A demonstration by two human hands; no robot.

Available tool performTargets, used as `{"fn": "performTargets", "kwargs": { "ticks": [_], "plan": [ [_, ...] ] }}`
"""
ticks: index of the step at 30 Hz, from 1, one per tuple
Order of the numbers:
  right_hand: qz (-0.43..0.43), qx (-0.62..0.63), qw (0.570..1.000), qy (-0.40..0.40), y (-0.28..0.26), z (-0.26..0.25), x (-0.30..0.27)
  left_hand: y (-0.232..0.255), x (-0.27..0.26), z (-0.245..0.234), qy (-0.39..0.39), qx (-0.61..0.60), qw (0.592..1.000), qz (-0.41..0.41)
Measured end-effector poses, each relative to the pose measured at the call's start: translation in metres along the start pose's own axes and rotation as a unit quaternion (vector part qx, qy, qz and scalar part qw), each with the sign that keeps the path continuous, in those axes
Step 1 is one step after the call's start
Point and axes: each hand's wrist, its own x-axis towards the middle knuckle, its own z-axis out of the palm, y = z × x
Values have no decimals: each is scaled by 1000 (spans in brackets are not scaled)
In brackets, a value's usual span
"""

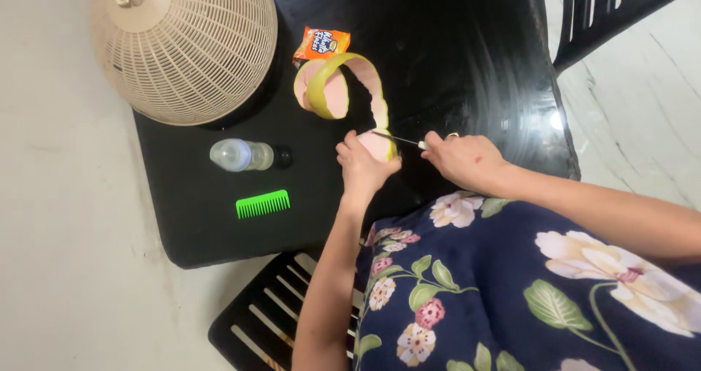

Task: The person uses a knife to peel the skin off a yellow fruit on a black table. After removing the outer skin, they use their hands to separate the inner flesh from the remaining rind.

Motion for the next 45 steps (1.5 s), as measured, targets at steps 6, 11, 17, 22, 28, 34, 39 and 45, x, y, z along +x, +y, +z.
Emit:
{"fn": "performTargets", "kwargs": {
  "ticks": [6,11,17,22,28,34,39,45],
  "plan": [
    [6,20,1000,-11,4,19,7,-13,2,3,-22,-5,998,59],
    [41,60,997,-40,-6,36,45,-17,4,0,-8,-9,992,123],
    [104,85,984,-115,-1,37,32,-15,2,-6,1,-15,986,165],
    [115,106,978,-135,1,58,30,-23,-6,0,-3,-30,985,171],
    [120,156,969,-147,8,65,27,-21,2,-9,21,-24,977,210],
    [108,181,968,-138,9,84,21,-37,-18,4,37,-48,975,213],
    [141,136,974,-116,15,56,33,-54,-42,16,182,-60,940,281],
    [137,122,981,-69,40,22,33,-64,-80,-24,51,-107,968,219]
  ]
}}
